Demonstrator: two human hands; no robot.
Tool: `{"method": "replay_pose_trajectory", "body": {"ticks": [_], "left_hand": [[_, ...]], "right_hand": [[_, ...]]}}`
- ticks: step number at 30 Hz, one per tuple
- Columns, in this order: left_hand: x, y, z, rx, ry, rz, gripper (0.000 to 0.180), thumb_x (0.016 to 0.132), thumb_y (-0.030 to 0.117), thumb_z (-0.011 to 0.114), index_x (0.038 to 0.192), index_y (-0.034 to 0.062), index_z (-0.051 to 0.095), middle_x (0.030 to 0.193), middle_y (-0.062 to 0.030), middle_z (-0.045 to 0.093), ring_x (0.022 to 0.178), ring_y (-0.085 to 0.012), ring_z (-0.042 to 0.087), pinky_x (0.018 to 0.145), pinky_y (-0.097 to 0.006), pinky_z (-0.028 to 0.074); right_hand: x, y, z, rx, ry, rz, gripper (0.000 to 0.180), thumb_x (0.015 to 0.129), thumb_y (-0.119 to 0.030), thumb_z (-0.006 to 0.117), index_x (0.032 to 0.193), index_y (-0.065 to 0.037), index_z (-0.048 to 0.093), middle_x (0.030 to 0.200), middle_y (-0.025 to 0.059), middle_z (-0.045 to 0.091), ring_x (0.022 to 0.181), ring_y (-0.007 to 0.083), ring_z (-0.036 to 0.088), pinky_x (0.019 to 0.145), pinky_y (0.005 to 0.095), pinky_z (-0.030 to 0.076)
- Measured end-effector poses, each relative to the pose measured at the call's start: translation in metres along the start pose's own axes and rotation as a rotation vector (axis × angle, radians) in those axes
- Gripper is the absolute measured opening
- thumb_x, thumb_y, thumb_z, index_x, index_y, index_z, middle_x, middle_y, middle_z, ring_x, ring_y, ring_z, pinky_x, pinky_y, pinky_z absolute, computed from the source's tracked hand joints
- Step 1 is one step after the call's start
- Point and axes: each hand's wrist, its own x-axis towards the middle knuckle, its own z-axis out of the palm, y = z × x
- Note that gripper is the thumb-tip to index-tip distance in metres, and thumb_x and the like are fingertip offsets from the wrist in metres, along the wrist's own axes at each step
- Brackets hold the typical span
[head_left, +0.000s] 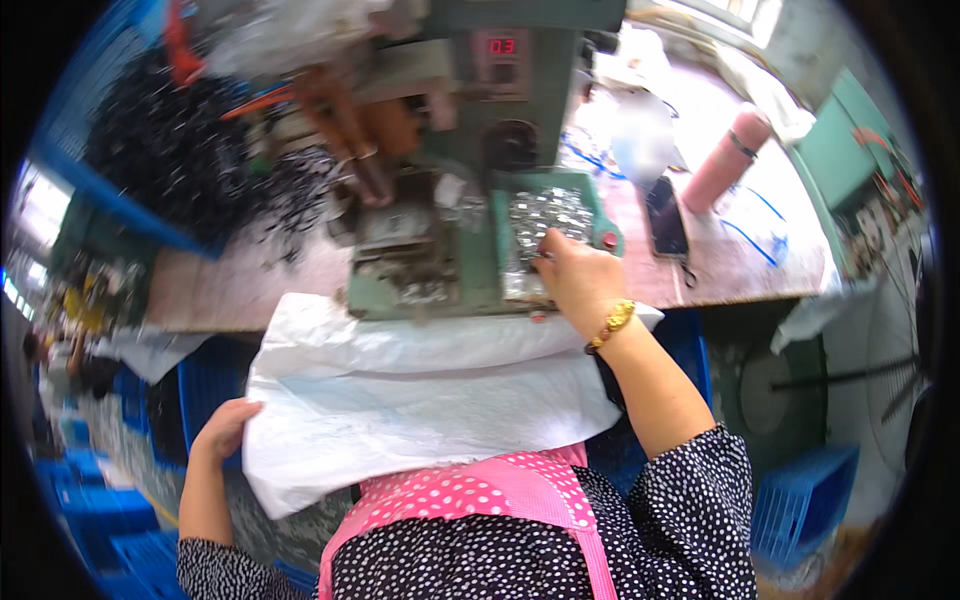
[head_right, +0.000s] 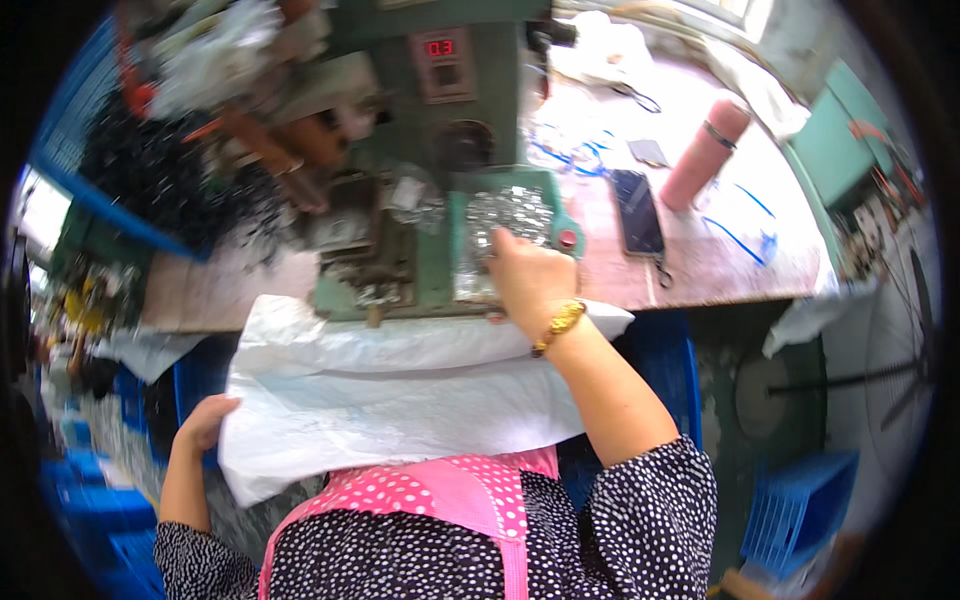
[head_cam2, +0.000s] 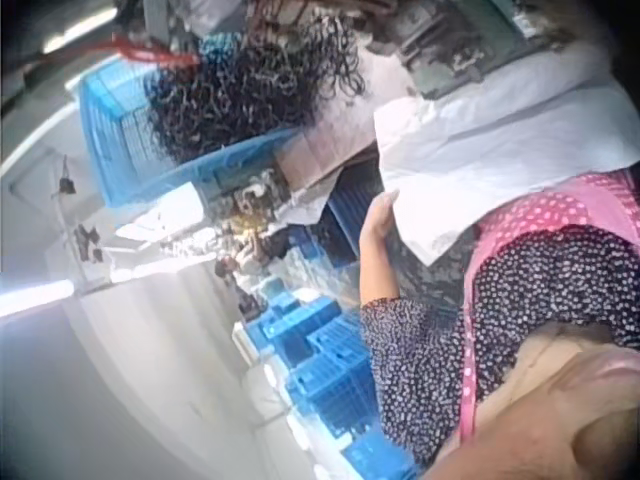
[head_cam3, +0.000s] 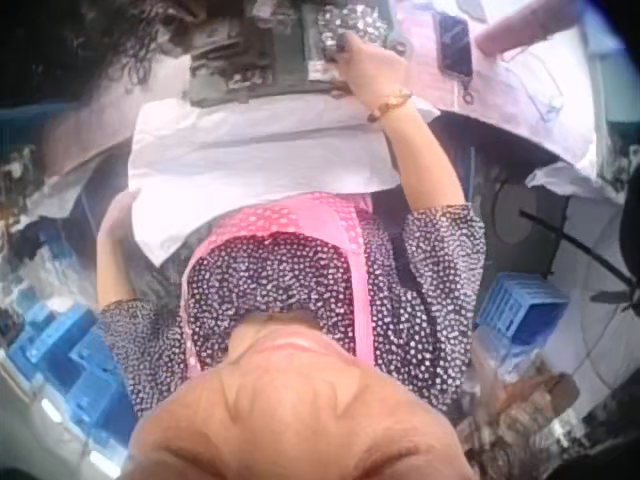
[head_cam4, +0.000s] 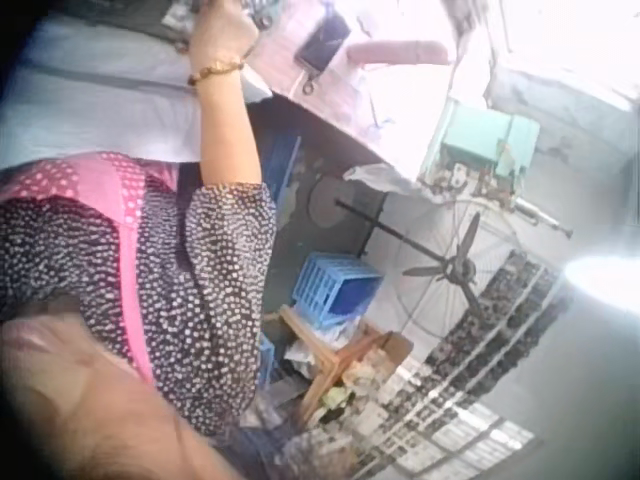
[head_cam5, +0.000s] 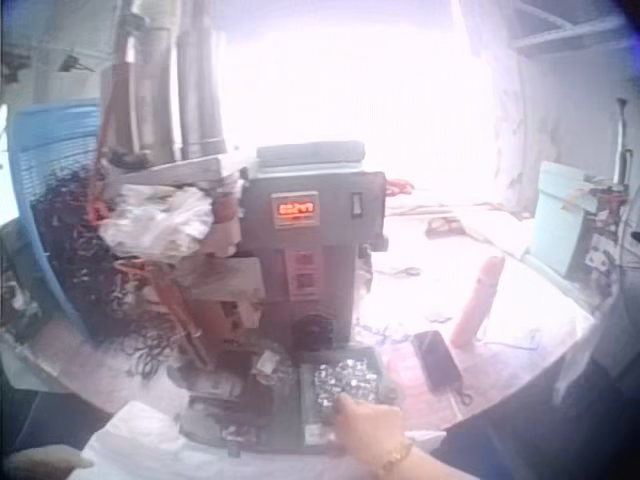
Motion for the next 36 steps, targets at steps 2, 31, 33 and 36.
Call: {"method": "replay_pose_trajectory", "body": {"ticks": [2,31,33,36], "left_hand": [[-0.015,-0.022,0.020,0.353,0.156,-0.190,0.029,0.095,0.027,0.069,0.108,0.0007,0.073,0.096,-0.0086,0.073,0.084,-0.0193,0.068,0.077,-0.033,0.054],[0.184,0.292,0.039,1.948,1.113,1.141,0.009,0.083,0.016,0.058,0.079,0.0166,0.066,0.094,-0.0016,0.059,0.104,-0.0210,0.053,0.092,-0.036,0.038],[0.159,0.298,0.035,1.810,1.117,1.283,0.007,0.081,0.013,0.061,0.086,0.0157,0.064,0.088,-0.0012,0.060,0.094,-0.0213,0.058,0.084,-0.035,0.042],[0.120,0.294,0.040,1.390,1.070,1.459,0.014,0.086,0.009,0.068,0.096,0.0095,0.058,0.079,-0.0050,0.063,0.072,-0.0266,0.062,0.065,-0.038,0.048]], "right_hand": [[0.001,-0.001,-0.004,-0.015,0.019,0.008,0.015,0.091,-0.025,0.065,0.095,-0.012,0.058,0.083,0.0102,0.071,0.072,0.0324,0.071,0.061,0.0463,0.055],[0.007,-0.035,-0.008,1.040,0.217,0.317,0.009,0.097,0.004,0.061,0.104,-0.001,0.064,0.094,-0.0002,0.063,0.085,0.0079,0.058,0.077,0.0225,0.048],[0.006,-0.040,-0.007,1.224,0.279,0.356,0.008,0.099,0.000,0.061,0.105,-0.002,0.064,0.094,-0.0007,0.062,0.085,0.0078,0.058,0.077,0.0232,0.049],[0.003,-0.045,-0.011,1.329,0.284,0.435,0.006,0.100,-0.004,0.061,0.105,-0.003,0.064,0.094,-0.0008,0.061,0.083,0.0079,0.057,0.076,0.0229,0.048]]}}
